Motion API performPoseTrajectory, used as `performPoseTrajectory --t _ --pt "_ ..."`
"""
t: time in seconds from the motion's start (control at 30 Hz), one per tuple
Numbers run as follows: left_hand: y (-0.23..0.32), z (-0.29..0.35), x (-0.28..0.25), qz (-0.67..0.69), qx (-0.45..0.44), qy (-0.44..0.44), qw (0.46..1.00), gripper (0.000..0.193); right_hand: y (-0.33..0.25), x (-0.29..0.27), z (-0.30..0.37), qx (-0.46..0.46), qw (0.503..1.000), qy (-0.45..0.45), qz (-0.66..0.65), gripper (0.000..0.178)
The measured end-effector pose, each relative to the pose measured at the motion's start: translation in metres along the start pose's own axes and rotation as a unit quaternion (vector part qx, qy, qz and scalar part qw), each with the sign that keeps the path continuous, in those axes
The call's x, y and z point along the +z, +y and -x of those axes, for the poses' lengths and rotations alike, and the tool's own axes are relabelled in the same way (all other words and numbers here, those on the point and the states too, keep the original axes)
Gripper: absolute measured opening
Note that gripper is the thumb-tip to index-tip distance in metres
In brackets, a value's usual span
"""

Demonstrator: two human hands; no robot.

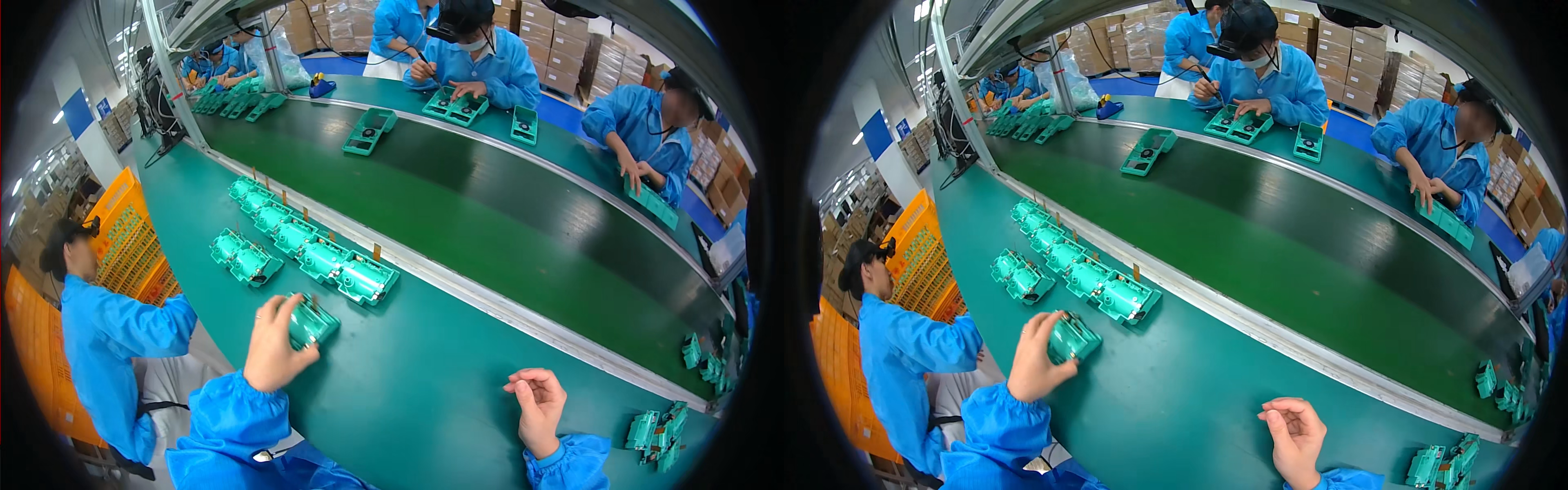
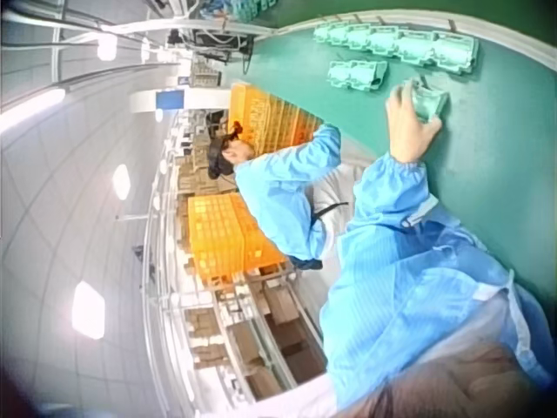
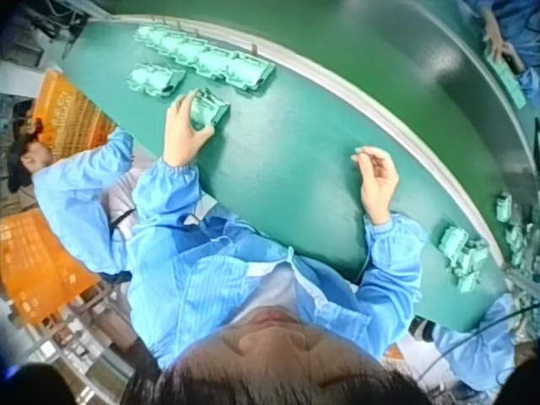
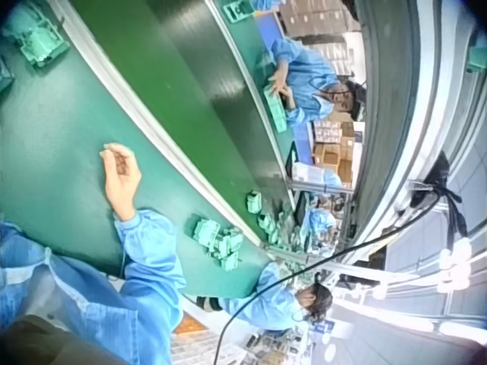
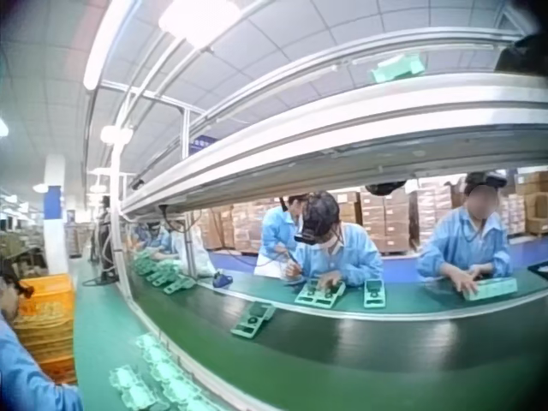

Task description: The person assembles green plastic electronic component housings by hand on a factory assembly line.

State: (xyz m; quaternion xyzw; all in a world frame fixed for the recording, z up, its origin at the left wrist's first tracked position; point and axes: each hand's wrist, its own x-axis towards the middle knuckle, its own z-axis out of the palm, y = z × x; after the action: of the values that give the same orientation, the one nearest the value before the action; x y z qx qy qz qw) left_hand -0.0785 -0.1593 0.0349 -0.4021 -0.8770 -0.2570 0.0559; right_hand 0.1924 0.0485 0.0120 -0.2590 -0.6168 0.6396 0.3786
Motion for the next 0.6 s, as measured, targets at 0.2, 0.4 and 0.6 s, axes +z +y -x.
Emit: performPoseTrajectory --t 0.2,0.4,0.6 --pt "-0.032 -0.010 0.006 -0.145 -0.057 0.063 0.986 0.053 0.003 -0.002 0.003 -0.005 1.000 -0.010 -0.020 0.008" --pt "-0.057 -0.031 0.030 -0.222 0.013 0.103 0.970 0.051 -0.008 -0.013 0.007 -0.046 0.997 -0.027 0.055 0.012" --pt "-0.066 -0.029 0.009 -0.168 0.065 0.113 0.977 0.068 -0.088 -0.069 0.019 -0.160 0.852 -0.108 0.487 0.041"
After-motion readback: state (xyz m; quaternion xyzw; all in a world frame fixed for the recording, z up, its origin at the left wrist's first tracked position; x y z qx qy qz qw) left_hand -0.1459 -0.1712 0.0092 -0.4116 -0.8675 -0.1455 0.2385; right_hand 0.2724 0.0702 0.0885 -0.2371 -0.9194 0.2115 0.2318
